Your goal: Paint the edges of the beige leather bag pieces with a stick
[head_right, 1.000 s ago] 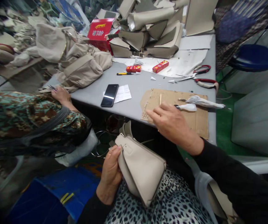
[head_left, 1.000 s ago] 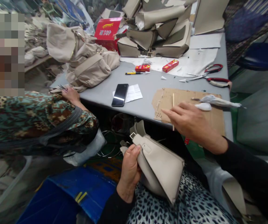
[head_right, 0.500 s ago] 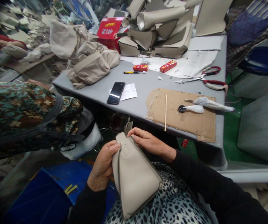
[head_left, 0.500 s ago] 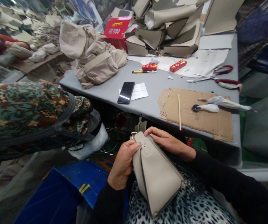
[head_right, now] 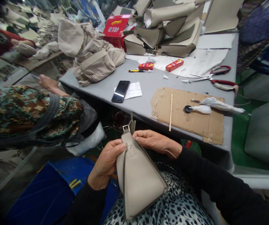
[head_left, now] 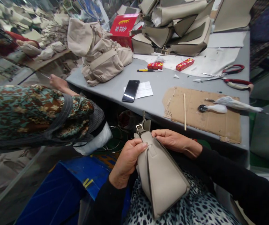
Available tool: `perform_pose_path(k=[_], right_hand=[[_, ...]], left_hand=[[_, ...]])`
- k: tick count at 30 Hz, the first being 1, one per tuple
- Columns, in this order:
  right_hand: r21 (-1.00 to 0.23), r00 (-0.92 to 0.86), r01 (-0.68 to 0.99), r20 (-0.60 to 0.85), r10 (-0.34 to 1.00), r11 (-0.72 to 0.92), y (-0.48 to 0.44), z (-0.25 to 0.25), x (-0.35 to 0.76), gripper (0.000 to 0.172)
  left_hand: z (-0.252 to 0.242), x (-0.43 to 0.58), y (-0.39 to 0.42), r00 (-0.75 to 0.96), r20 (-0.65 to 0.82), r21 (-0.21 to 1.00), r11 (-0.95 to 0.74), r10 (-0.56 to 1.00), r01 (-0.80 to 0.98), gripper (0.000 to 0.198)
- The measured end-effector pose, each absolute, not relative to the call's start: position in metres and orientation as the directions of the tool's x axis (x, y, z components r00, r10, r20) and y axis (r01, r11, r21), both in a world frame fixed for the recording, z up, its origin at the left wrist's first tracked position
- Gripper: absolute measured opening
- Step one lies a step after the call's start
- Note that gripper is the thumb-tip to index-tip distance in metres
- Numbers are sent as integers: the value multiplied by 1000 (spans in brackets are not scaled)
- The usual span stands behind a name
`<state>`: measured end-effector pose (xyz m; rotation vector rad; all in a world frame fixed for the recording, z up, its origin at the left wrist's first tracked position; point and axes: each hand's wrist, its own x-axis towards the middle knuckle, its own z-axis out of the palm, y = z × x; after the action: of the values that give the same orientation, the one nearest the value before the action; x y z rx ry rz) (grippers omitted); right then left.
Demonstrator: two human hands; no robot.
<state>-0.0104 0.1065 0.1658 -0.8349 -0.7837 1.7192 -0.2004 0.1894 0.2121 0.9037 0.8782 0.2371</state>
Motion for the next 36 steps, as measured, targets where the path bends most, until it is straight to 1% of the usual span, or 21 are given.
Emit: perform_pose_path(k=[8, 13, 16, 23, 27, 32, 34, 36], right_hand=[[-798, -249, -531, -176, 953, -286, 103, 177, -8, 44], [-816, -237, -500, -193, 952, -290, 103, 181, -5, 35], [-817, -225, -493, -214, 951, -300, 104, 185, -4, 32], [-792, -220, -509, -260, 940, -338, 106, 182, -8, 34], [-781, -207, -523, -271, 940, -341, 107, 182, -12, 37], [-798, -196, -501, -273, 942, -335, 107, 183, -17, 40], [-812, -180, -480, -279, 943, -332, 105, 182, -20, 40], [-820, -149, -471, -290, 945, -326, 103, 179, -24, 39]], left_hand=[[221, -198, 184, 657, -529, 791, 592, 537, 153, 35], [225, -195, 183, 645, -535, 790, 594, 546, 152, 35], [225, -195, 183, 640, -539, 794, 585, 548, 166, 35], [224, -196, 183, 633, -539, 800, 574, 555, 177, 35], [221, -197, 183, 619, -541, 800, 575, 569, 171, 34], [213, -201, 179, 579, -545, 799, 586, 607, 137, 34], [211, -204, 178, 563, -539, 814, 559, 626, 157, 33], [211, -209, 180, 566, -534, 833, 506, 628, 225, 33]])
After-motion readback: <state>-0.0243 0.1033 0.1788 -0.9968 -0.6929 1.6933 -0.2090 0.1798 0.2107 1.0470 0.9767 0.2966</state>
